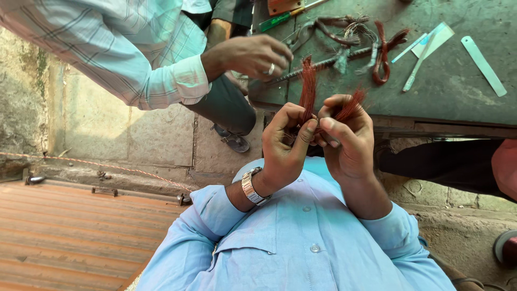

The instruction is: The person holds a bundle of copper wires and twists them together by hand. Another person works on a motor component nearby using pliers and a screwdriver.

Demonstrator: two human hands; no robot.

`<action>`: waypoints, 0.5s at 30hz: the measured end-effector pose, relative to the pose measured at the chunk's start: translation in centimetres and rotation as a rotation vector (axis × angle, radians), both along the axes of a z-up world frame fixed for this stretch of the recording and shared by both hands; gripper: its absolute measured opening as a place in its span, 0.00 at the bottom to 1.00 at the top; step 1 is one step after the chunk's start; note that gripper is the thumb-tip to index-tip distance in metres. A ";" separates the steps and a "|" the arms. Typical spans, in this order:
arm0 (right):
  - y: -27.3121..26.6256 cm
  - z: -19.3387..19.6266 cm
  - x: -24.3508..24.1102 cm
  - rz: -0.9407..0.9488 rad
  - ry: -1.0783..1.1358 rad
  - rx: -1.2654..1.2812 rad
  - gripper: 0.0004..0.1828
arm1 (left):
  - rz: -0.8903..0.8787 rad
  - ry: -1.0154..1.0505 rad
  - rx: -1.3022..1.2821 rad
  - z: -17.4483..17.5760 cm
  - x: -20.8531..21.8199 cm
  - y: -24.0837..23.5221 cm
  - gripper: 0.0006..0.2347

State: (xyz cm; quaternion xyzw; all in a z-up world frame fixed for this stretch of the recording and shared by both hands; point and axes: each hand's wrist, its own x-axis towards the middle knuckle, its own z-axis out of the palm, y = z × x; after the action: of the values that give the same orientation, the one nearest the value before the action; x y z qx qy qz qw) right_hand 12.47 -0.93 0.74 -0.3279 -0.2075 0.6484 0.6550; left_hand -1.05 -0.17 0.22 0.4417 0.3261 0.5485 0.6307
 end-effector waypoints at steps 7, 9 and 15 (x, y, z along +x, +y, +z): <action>0.4 0.2 1.2 -0.008 -0.071 -0.091 0.08 | -0.046 0.067 0.087 0.1 0.5 0.5 0.03; 0.4 0.2 1.3 -0.017 -0.091 -0.096 0.07 | -0.054 0.064 0.090 0.2 0.7 0.6 0.03; 0.1 0.2 1.9 -0.018 -0.070 -0.067 0.05 | -0.090 0.002 0.059 0.1 1.2 0.5 0.03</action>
State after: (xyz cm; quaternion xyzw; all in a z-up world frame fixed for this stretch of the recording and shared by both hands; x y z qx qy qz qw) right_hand 14.39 -0.81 0.97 -0.3741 -0.2056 0.6372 0.6417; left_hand 0.12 0.29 0.35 0.4749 0.2902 0.5287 0.6409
